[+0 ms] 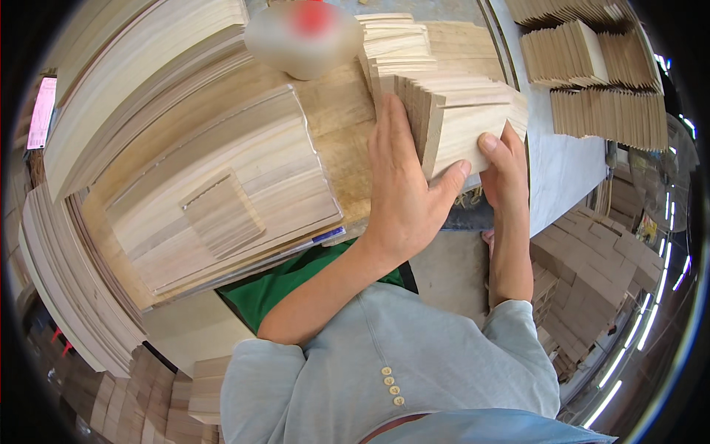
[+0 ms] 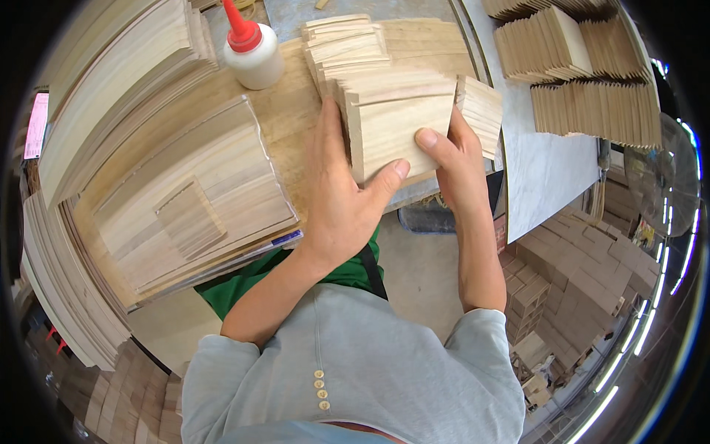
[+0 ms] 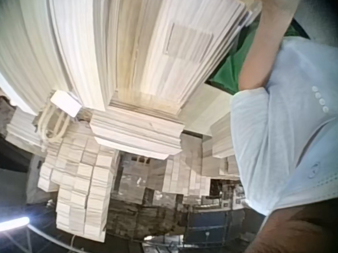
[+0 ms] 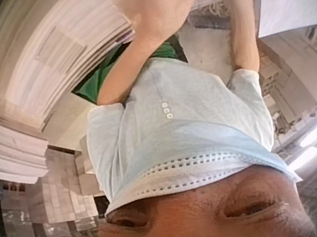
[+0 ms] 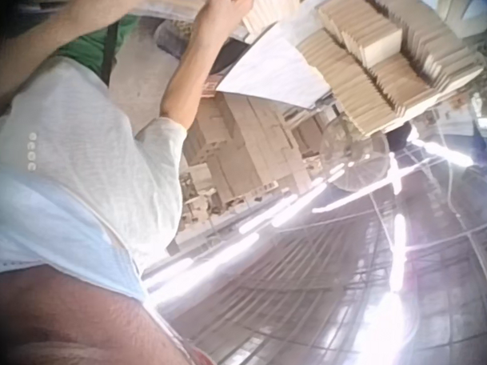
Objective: The recorder applies glue from a bottle onto the edges of small wooden blocks and stacks them together.
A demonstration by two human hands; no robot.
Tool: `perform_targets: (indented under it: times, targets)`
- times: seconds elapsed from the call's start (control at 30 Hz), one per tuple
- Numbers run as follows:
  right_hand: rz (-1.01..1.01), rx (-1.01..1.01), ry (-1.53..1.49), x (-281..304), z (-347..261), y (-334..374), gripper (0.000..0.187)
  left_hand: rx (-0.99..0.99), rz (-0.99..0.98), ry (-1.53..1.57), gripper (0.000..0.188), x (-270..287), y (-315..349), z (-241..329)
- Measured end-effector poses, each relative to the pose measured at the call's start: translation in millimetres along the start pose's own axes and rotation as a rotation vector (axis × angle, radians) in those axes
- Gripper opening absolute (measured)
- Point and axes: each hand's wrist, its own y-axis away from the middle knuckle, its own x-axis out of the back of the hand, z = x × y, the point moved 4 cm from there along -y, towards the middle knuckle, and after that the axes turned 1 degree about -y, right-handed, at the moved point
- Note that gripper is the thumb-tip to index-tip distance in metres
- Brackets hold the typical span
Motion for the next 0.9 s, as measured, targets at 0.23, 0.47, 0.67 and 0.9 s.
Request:
perform_targets:
  times: [0.23, 0.47, 0.67, 0.9]
  targets:
    - [-0.006, -0.007, 0.021, -3, 7, -5, 0.069, 0.091, -0.016, 0.108, 0.091, -1, -1, -9]
    - [-0.016, -0.01, 0.001, -3, 10, 0, 0.07, 0.08, -0.048, -0.022, 0.089, 1, 2, -8]
    - [-0.007, -0.024, -0.007, 4, 16, 26, 0.073, 0.116, -0.078, 0.045, 0.09, -1, 27, -6]
    - [0.003, -0.046, -0.025, -1, 22, 18, 0.069, 0.102, -0.089, -0.051, 0.09, -4, 21, -18]
